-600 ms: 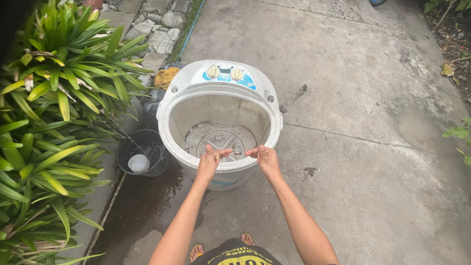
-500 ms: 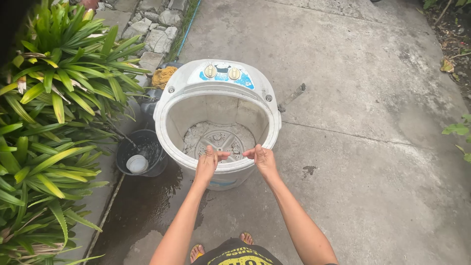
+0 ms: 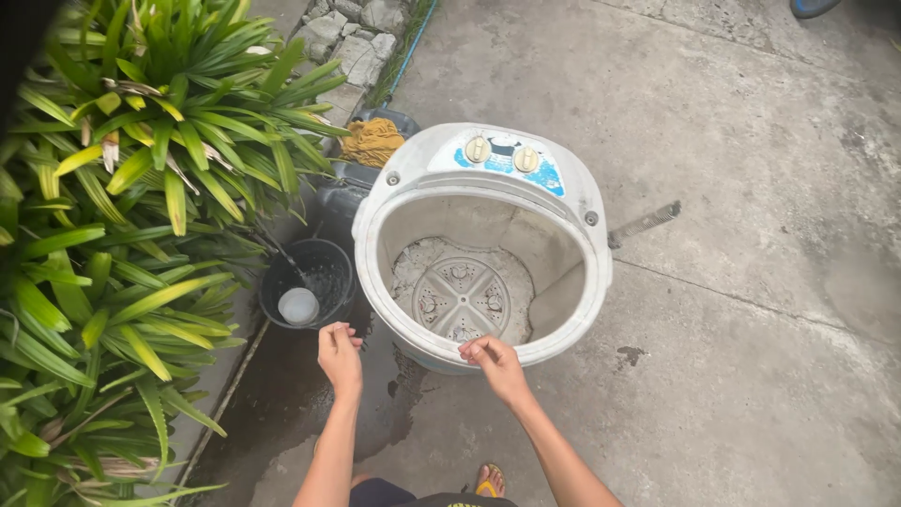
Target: Cleaning a washing machine tub by rinsing the interior and wiping the exterior with a cloth.
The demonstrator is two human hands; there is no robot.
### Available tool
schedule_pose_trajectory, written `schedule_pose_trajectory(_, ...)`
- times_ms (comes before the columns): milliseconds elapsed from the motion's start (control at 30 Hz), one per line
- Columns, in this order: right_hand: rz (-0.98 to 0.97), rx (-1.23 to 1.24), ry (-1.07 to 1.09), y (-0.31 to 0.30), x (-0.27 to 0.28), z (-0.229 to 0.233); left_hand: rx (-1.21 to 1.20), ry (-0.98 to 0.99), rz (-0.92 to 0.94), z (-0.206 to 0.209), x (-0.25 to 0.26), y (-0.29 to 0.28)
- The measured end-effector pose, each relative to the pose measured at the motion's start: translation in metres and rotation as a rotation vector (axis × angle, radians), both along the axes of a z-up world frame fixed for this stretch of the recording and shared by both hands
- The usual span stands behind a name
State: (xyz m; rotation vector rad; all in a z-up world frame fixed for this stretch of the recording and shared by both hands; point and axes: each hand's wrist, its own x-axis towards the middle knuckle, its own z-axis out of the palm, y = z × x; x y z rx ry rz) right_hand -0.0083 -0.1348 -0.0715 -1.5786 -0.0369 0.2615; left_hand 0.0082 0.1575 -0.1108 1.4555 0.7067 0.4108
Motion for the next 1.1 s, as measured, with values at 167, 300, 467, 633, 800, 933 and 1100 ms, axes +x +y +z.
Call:
schedule_pose_trajectory(167, 0.114, -0.043, -0.176, 0.119, -0.006, -0.026, 0.312, 0.246, -0.136, -0.102, 0.029, 0.120)
schedule_pose_trajectory(300, 0.190, -0.094, -0.122, 0.225, 0.009, -0.076, 0.518, 0.504, -0.403, -0.197, 0.052, 0.190)
schedule_pose_trajectory(467, 0.216, -0.223, 0.149, 0.299, 0.033, -0.186, 0.605, 0.707, -0.604, -0.286, 0.082, 0.233)
schedule_pose_trajectory(633, 0.226, -0.274, 0.222, 0.330, 0.080, -0.311, 0.711, 0.763, -0.707, -0.400, 0.134, 0.254)
schedule_pose_trajectory(800, 0.193, -0.223, 0.247, 0.376, 0.163, -0.438, 0.889, 0.687, -0.625, -0.471, 0.163, 0.273)
schedule_pose_trajectory(933, 0.187, -0.264, 0.297, 0.404, 0.237, -0.515, 0.846, 0.749, -0.542, -0.512, 0.191, 0.294)
schedule_pose_trajectory(1100, 0.328, -0.508, 0.384, 0.422, 0.276, -0.547, 0.597, 0.805, -0.540, -0.598, 0.215, 0.306)
